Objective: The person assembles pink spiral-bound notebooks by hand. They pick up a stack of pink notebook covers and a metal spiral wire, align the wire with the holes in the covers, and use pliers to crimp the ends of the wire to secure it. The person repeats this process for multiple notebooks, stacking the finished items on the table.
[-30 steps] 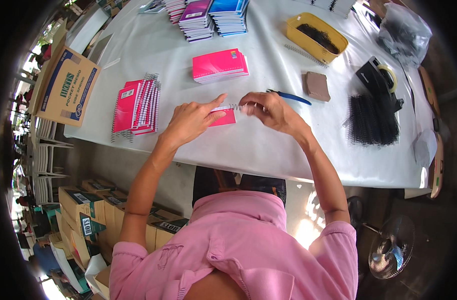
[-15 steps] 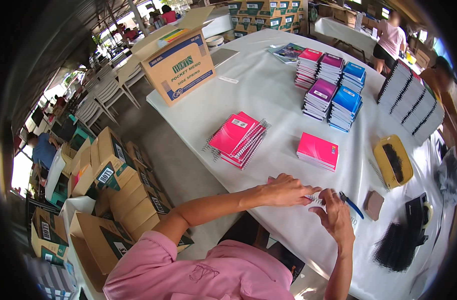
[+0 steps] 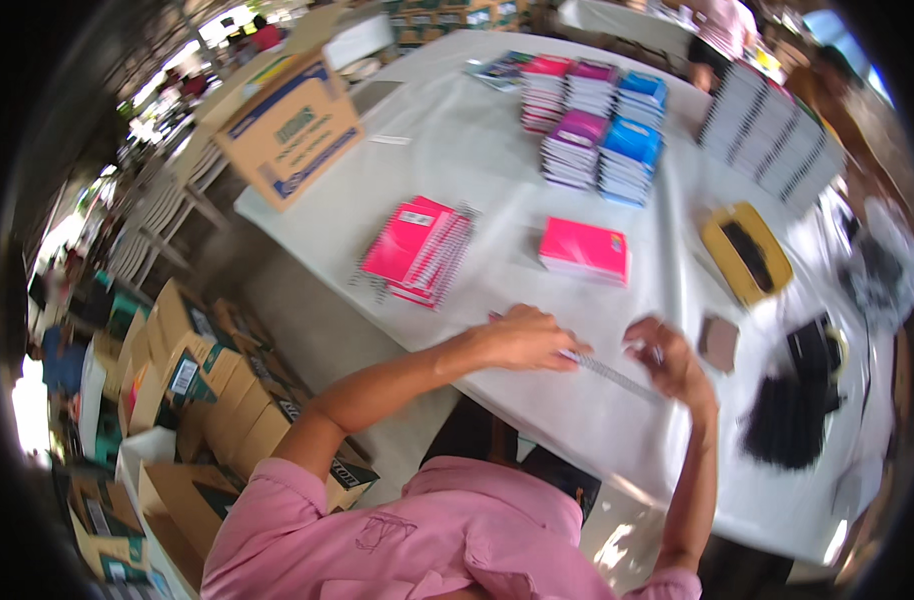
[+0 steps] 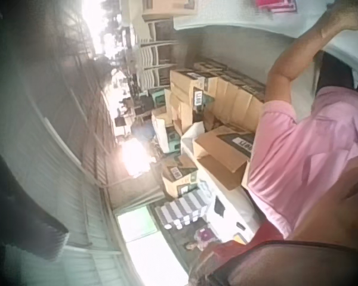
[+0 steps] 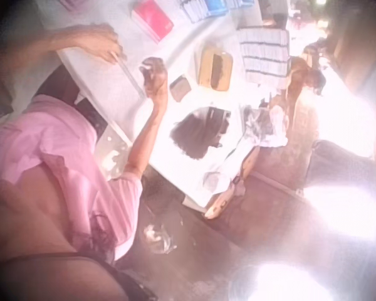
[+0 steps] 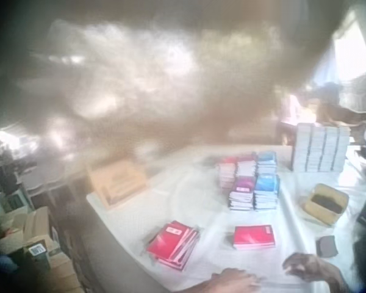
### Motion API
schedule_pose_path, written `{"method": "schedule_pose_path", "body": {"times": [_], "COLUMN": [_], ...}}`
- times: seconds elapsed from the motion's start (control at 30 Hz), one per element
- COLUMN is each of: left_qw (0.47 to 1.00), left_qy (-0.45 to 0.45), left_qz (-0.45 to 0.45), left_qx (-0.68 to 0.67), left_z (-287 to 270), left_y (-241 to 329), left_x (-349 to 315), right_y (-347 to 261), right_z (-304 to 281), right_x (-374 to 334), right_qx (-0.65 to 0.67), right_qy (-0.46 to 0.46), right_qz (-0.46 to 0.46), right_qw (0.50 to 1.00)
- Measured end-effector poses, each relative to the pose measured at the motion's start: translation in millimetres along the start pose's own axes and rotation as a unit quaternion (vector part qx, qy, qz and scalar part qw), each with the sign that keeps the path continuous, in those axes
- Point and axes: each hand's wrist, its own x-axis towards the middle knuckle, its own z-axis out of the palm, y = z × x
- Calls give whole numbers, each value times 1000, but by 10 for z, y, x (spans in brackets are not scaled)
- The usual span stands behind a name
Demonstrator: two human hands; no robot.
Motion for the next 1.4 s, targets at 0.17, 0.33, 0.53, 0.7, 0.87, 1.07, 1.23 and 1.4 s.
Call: {"method": "schedule_pose_path", "body": {"times": [0.17,0.33,0.53,0.7,0.87,1.07,1.23,1.4], "left_qw": [1000,996,991,985,986,984,984,982], "left_qy": [23,-86,80,34,108,113,119,93], "left_qz": [-19,-8,-49,-160,-101,-112,-106,-144], "left_qx": [-9,19,92,63,81,77,74,79], "left_z": [-154,-145,-172,-194,-43,-57,-75,-136], "left_y": [202,95,140,72,-37,-41,-61,-56], "left_x": [-35,23,-143,-256,-210,-193,-144,-88], "right_y": [1130,1228,950,197,316,267,330,592], "right_z": [-946,-1070,-1236,-911,-95,-15,-22,84], "right_x": [-719,-792,-600,-63,293,325,308,298], "right_qx": [-317,-290,-219,101,128,128,256,299], "right_qy": [14,-1,-55,-91,-206,-190,-157,-89], "right_qz": [138,96,200,85,76,98,43,93], "right_qw": [938,952,953,987,967,968,953,946]}}
